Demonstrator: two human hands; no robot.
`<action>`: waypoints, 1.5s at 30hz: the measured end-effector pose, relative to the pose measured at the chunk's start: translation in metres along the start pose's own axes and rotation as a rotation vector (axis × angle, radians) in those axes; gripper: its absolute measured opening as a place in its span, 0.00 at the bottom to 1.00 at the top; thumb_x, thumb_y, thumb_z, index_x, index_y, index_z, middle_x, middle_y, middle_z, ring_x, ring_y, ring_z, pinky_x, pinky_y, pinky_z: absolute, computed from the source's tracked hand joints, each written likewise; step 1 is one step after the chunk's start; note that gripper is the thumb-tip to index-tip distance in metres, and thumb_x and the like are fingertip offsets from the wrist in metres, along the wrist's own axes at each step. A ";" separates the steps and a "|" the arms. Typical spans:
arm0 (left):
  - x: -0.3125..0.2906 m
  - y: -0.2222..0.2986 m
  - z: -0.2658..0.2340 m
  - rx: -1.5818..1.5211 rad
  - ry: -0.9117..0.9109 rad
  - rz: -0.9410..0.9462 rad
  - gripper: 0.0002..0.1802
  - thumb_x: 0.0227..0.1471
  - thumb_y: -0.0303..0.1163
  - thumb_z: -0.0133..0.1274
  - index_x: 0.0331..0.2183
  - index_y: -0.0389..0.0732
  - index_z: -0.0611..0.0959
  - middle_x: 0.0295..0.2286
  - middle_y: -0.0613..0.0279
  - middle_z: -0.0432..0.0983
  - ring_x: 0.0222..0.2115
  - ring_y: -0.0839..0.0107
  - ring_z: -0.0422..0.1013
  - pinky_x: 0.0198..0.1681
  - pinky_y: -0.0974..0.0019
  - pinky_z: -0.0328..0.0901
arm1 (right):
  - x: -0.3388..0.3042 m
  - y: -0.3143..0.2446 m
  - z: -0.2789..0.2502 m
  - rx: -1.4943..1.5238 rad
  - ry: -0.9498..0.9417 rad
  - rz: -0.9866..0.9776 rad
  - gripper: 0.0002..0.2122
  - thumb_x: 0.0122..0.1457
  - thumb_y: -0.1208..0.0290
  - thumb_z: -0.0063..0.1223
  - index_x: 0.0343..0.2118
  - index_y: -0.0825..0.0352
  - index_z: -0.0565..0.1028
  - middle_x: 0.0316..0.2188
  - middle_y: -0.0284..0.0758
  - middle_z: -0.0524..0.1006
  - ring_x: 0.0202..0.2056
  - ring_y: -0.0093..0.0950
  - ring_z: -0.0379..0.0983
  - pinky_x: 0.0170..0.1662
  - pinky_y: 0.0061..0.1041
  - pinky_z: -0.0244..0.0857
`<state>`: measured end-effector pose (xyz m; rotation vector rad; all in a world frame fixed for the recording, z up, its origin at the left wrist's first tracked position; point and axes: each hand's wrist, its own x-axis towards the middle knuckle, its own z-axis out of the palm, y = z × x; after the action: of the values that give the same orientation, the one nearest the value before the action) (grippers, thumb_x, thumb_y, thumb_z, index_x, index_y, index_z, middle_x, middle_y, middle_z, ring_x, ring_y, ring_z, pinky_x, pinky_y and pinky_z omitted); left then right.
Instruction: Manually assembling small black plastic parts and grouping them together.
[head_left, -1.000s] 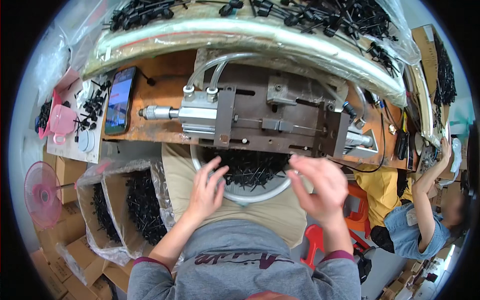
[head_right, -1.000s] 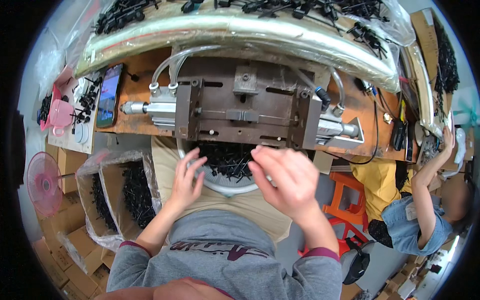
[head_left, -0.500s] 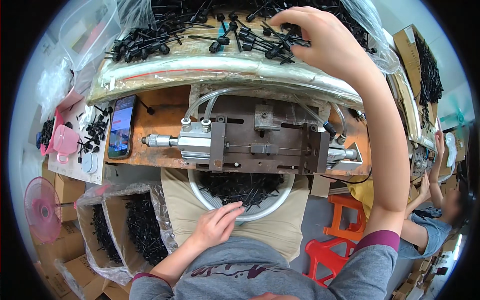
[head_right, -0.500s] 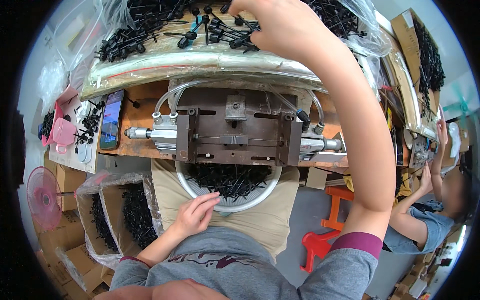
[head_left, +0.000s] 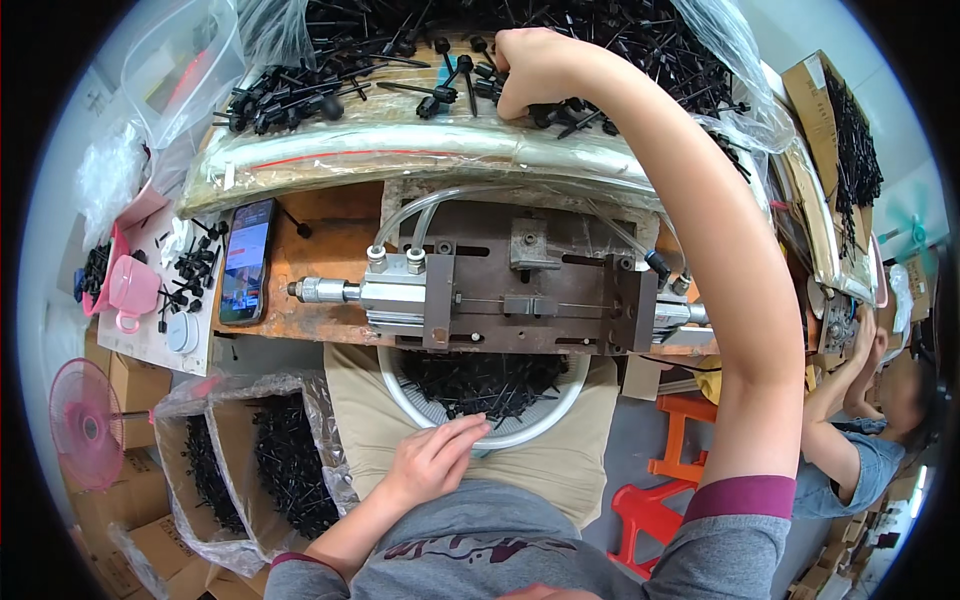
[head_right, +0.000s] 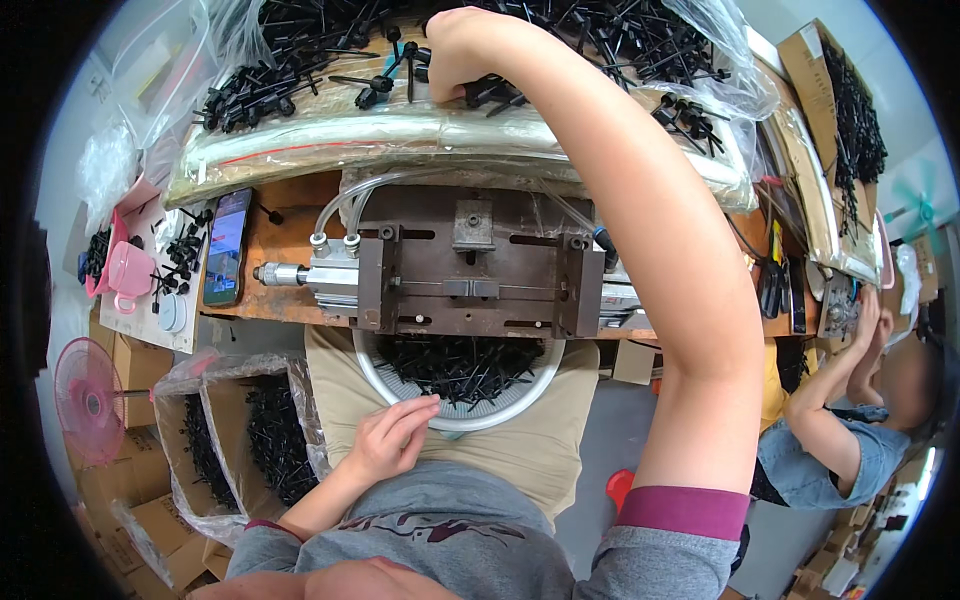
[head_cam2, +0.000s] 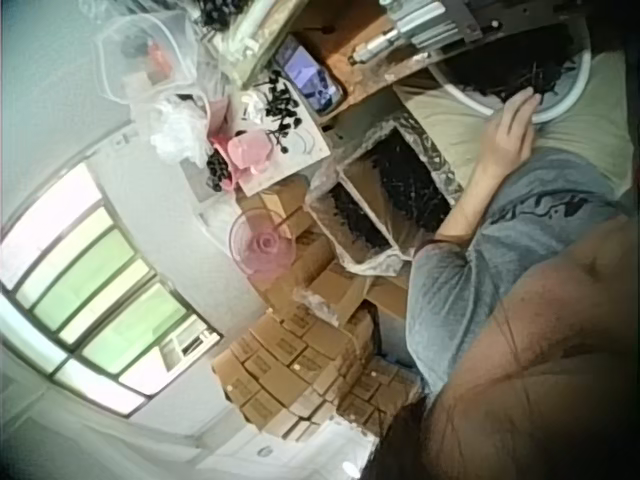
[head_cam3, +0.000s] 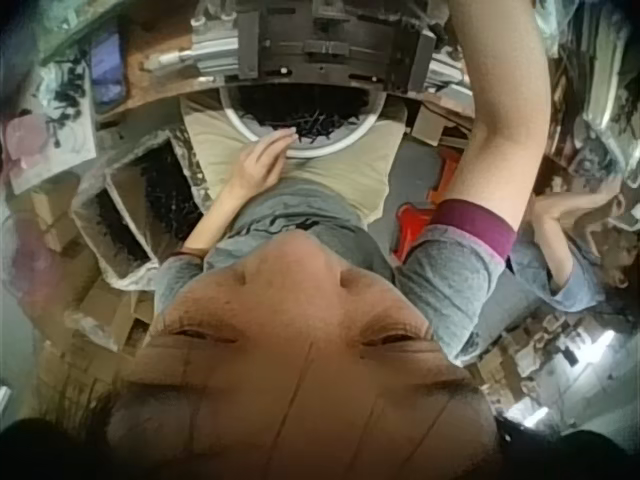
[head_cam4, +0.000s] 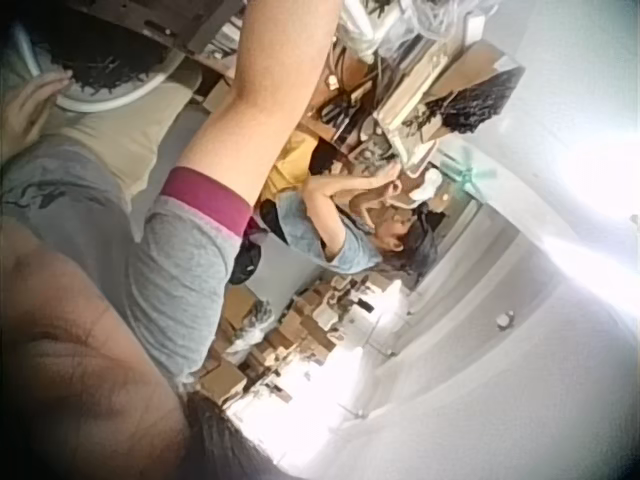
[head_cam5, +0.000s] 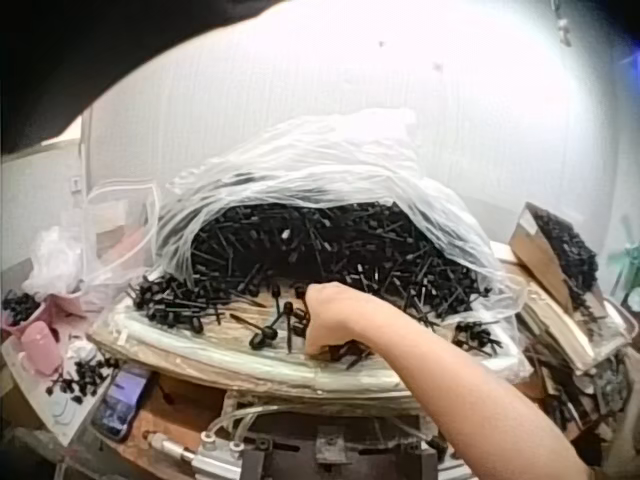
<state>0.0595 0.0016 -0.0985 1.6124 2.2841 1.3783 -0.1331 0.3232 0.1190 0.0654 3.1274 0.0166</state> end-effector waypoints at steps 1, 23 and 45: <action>0.000 0.000 -0.001 0.004 -0.001 0.005 0.20 0.43 0.16 0.56 0.42 0.36 0.79 0.41 0.56 0.79 0.33 0.62 0.79 0.32 0.68 0.73 | -0.002 -0.001 -0.002 0.014 -0.029 0.019 0.27 0.34 0.69 0.63 0.42 0.76 0.74 0.37 0.48 0.78 0.41 0.40 0.76 0.44 0.30 0.71; 0.066 0.029 -0.027 -0.012 0.283 0.348 0.24 0.38 0.20 0.61 0.43 0.42 0.80 0.43 0.55 0.78 0.27 0.67 0.76 0.26 0.71 0.68 | -0.074 0.020 -0.034 1.476 0.569 0.112 0.07 0.55 0.76 0.59 0.33 0.75 0.77 0.28 0.41 0.80 0.27 0.25 0.79 0.32 0.19 0.74; 0.118 0.049 -0.071 -0.654 0.083 -0.181 0.18 0.39 0.16 0.65 0.38 0.31 0.84 0.37 0.53 0.77 0.36 0.66 0.78 0.38 0.71 0.74 | -0.238 -0.045 0.075 2.041 0.743 0.210 0.07 0.57 0.80 0.52 0.39 0.70 0.71 0.37 0.47 0.78 0.25 0.26 0.75 0.31 0.22 0.71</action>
<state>0.0074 0.0510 0.0293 1.1266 1.6751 1.8908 0.1041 0.2695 0.0466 0.3945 1.8603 -3.2735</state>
